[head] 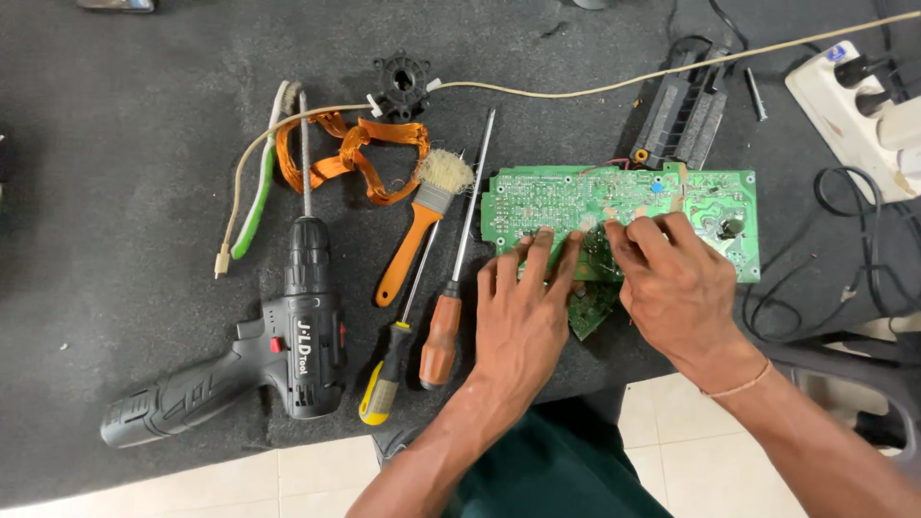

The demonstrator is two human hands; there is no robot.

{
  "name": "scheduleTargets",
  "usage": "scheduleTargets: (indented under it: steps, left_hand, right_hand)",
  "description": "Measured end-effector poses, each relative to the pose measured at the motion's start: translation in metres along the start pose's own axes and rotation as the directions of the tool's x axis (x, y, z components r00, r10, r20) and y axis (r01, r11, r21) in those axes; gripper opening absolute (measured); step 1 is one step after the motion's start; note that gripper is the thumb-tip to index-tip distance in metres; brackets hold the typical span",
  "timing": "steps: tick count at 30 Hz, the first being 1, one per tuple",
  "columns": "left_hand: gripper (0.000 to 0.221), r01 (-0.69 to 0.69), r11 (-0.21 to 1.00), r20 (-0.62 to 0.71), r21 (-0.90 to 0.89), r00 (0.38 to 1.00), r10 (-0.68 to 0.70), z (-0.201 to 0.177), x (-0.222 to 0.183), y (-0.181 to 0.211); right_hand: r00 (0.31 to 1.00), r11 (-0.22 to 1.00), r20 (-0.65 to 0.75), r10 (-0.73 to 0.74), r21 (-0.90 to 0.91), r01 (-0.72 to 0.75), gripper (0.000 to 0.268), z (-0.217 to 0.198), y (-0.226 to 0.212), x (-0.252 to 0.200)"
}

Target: Repairing a circuit board by manually manipulating and inspecting small components

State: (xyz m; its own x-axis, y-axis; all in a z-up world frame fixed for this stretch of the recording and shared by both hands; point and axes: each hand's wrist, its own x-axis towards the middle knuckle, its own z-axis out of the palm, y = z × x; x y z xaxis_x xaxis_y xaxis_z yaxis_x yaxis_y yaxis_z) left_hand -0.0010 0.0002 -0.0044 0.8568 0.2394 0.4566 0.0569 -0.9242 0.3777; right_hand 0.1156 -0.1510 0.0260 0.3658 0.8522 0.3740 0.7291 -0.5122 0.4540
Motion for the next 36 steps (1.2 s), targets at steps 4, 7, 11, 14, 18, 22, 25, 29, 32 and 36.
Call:
scheduleTargets:
  steps: [4,7,11,14,18,22,25,29,32,36]
  left_hand:
    - [0.037,0.003,1.0,0.012,0.002,1.0,-0.003,-0.005,0.001,0.001]
    - [0.041,0.005,1.0,0.055,-0.001,0.998,-0.005,-0.01,0.005,0.002]
    - [0.04,0.011,1.0,0.062,0.009,0.998,-0.012,-0.01,0.005,0.001]
    - [0.039,-0.002,1.0,0.034,0.011,0.999,0.002,-0.007,0.003,0.001]
    - [0.036,-0.006,1.0,-0.016,0.027,1.0,0.007,-0.003,0.003,0.0]
    - [0.037,0.009,1.0,-0.002,0.005,1.0,-0.009,-0.003,0.002,0.0]
    - [0.037,-0.007,1.0,-0.019,0.01,1.0,0.007,-0.003,0.004,0.001]
    - [0.039,0.002,1.0,-0.025,0.02,1.0,-0.002,-0.002,0.003,0.0]
    - [0.037,0.004,1.0,-0.012,0.009,1.0,-0.004,-0.003,0.003,0.0]
    - [0.039,-0.006,1.0,-0.025,0.026,1.0,0.006,-0.005,0.004,0.001]
  right_hand:
    - [1.0,1.0,0.005,0.02,0.017,-0.02,0.015,-0.001,-0.002,0.005]
    - [1.0,0.996,-0.004,0.029,0.088,-0.029,0.015,-0.008,-0.001,0.009]
    - [0.999,0.99,-0.021,0.03,0.141,-0.027,0.014,-0.008,-0.003,0.008]
    - [0.999,0.992,-0.044,0.019,0.123,-0.013,0.013,-0.001,-0.001,0.01]
    - [0.999,0.993,-0.029,-0.019,0.118,0.022,0.015,-0.002,0.001,0.005]
    - [0.998,0.986,-0.056,0.014,0.166,-0.004,0.015,-0.001,0.0,0.011]
    - [0.996,0.993,-0.086,-0.006,0.116,0.016,0.015,0.001,0.003,0.009]
    - [0.998,0.991,-0.067,-0.004,0.136,0.013,0.016,-0.01,-0.001,0.012]
    - [0.997,0.993,-0.077,0.001,0.117,0.008,0.015,0.003,0.003,0.012]
    - [0.996,0.995,-0.089,-0.016,0.096,0.024,0.016,0.003,0.005,0.012]
